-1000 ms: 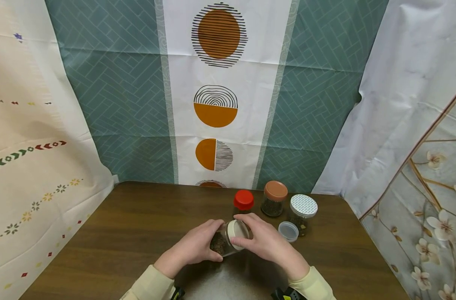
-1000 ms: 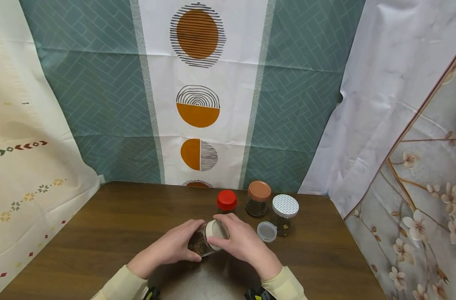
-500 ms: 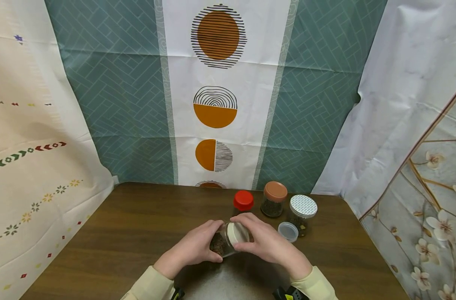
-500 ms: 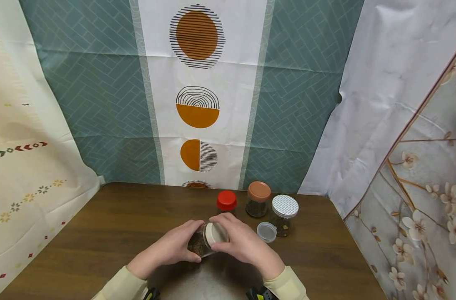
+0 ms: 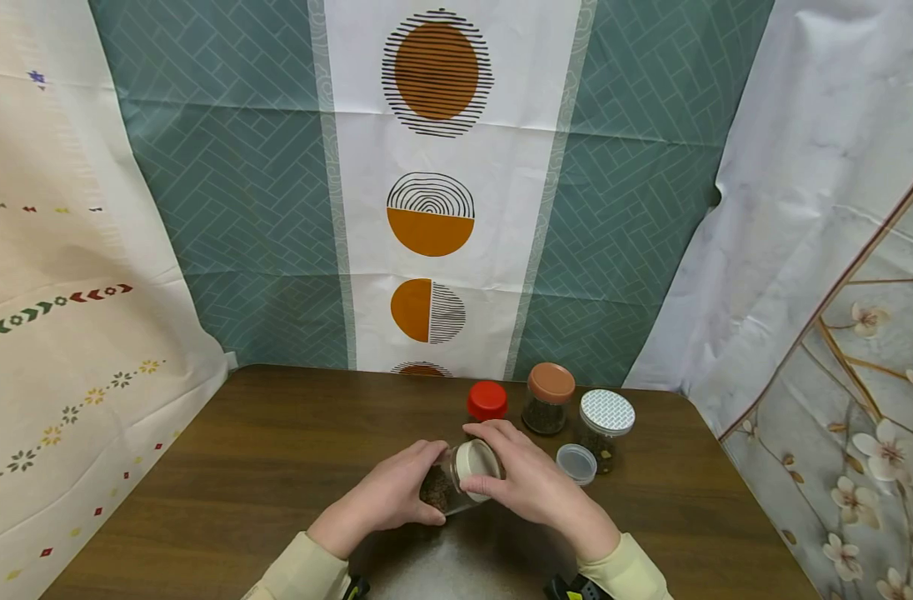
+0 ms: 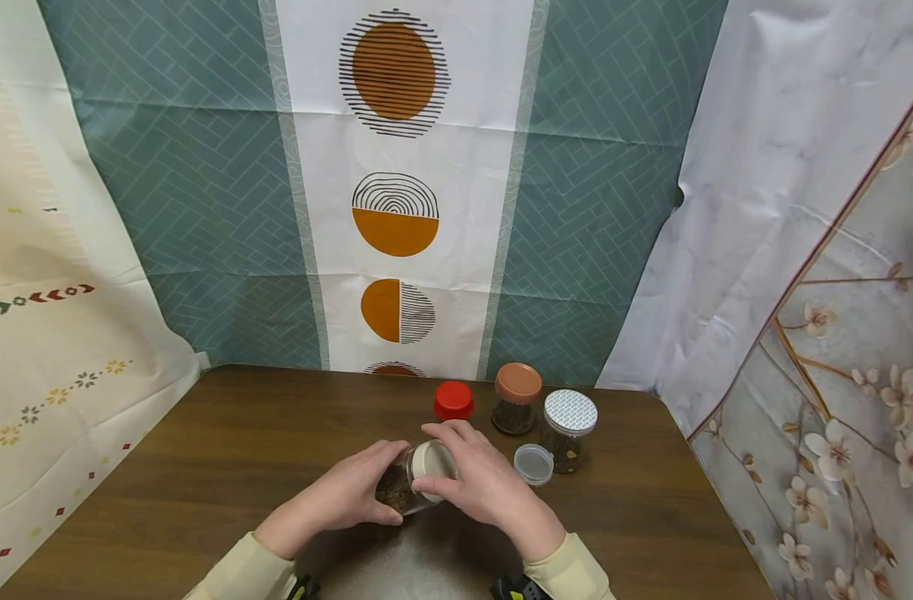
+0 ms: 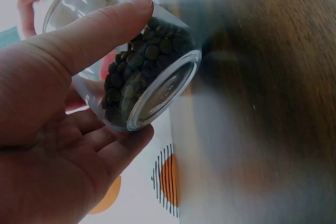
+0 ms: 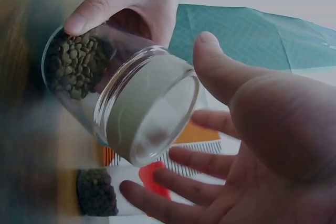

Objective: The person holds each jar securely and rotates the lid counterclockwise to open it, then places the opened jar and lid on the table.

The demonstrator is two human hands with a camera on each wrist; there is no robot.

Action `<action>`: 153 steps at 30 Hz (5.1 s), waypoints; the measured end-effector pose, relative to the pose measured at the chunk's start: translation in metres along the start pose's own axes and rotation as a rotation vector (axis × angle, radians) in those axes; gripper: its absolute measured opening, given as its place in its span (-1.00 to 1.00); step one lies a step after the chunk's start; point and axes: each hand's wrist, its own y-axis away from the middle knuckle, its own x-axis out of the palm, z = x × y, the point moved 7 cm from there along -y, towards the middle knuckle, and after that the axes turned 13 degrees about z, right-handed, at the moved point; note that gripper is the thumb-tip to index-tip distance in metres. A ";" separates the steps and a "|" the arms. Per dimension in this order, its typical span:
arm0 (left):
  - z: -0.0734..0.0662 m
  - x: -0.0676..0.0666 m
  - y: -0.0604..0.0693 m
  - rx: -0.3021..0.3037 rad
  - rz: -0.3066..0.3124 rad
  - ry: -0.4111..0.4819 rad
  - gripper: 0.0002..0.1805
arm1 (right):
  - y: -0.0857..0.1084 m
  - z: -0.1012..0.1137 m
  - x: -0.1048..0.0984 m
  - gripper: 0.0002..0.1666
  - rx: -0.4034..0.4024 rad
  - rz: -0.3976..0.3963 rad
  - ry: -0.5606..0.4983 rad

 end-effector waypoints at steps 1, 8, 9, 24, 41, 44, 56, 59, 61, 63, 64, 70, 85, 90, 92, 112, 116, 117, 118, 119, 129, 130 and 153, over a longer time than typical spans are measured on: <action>0.000 0.000 0.000 0.000 0.001 -0.002 0.01 | 0.000 -0.001 0.000 -0.16 0.030 -0.006 -0.004; 0.000 0.001 0.000 -0.001 -0.002 -0.011 0.01 | 0.001 -0.005 0.002 -0.19 0.105 -0.007 -0.024; 0.000 0.001 0.000 -0.002 -0.002 -0.012 0.01 | 0.001 -0.005 0.002 -0.19 0.101 -0.007 -0.029; 0.001 0.001 0.000 -0.004 0.000 0.000 0.00 | 0.002 0.004 -0.001 -0.22 -0.090 0.035 0.011; 0.000 0.001 0.000 -0.012 0.003 -0.003 0.02 | 0.000 -0.006 -0.001 -0.22 0.105 -0.022 -0.058; 0.000 0.002 0.000 -0.017 0.004 -0.002 0.02 | 0.000 -0.006 0.000 -0.20 0.119 -0.011 -0.046; -0.001 0.001 0.000 -0.007 0.006 -0.004 0.00 | 0.003 0.002 -0.003 -0.28 -0.044 0.008 0.001; 0.000 0.001 0.001 -0.006 0.005 0.006 0.00 | 0.004 0.004 -0.002 -0.28 -0.087 0.028 0.002; 0.000 0.001 0.001 -0.006 0.005 0.011 0.00 | 0.004 0.005 -0.002 -0.26 -0.105 0.039 0.007; 0.000 0.001 0.001 -0.005 0.005 0.016 0.00 | 0.004 0.006 -0.002 -0.24 -0.117 0.049 0.012; 0.000 0.001 0.001 -0.004 0.006 0.016 0.00 | 0.004 0.006 -0.002 -0.23 -0.121 0.053 0.013; 0.000 0.000 0.001 -0.007 0.007 0.010 0.01 | 0.003 0.003 -0.003 -0.18 -0.069 0.030 -0.041; -0.002 0.000 0.001 0.000 -0.009 -0.014 0.02 | 0.003 -0.002 -0.003 -0.24 0.011 0.005 -0.046; -0.003 -0.001 0.001 0.003 -0.012 -0.012 -0.01 | 0.003 0.002 -0.002 -0.26 -0.044 0.039 -0.041; -0.003 -0.001 0.001 0.002 -0.009 -0.005 -0.01 | 0.003 0.003 -0.002 -0.26 -0.057 0.048 -0.035; -0.002 -0.001 0.002 -0.006 0.002 0.023 0.00 | 0.005 0.008 -0.005 -0.24 -0.117 0.054 0.000; 0.000 0.000 0.002 -0.009 -0.005 0.029 0.01 | 0.006 0.010 -0.007 -0.23 -0.133 0.035 0.026; 0.001 0.000 0.002 -0.012 -0.006 0.029 0.01 | 0.006 0.010 -0.008 -0.22 -0.136 0.030 0.031; 0.002 0.000 0.002 -0.015 -0.007 0.030 0.01 | 0.006 0.010 -0.009 -0.22 -0.138 0.026 0.035; 0.003 0.000 0.002 -0.018 -0.008 0.032 0.02 | 0.007 0.010 -0.009 -0.22 -0.140 0.023 0.037; 0.004 -0.003 0.007 -0.014 0.015 0.061 0.02 | 0.009 0.015 -0.013 -0.23 -0.124 -0.007 0.048; 0.005 -0.003 0.007 -0.009 0.010 0.059 0.05 | 0.009 0.015 -0.014 -0.22 -0.118 -0.012 0.050; 0.024 -0.009 0.022 -0.039 -0.072 0.135 0.16 | 0.004 0.017 -0.019 -0.23 0.023 -0.137 0.115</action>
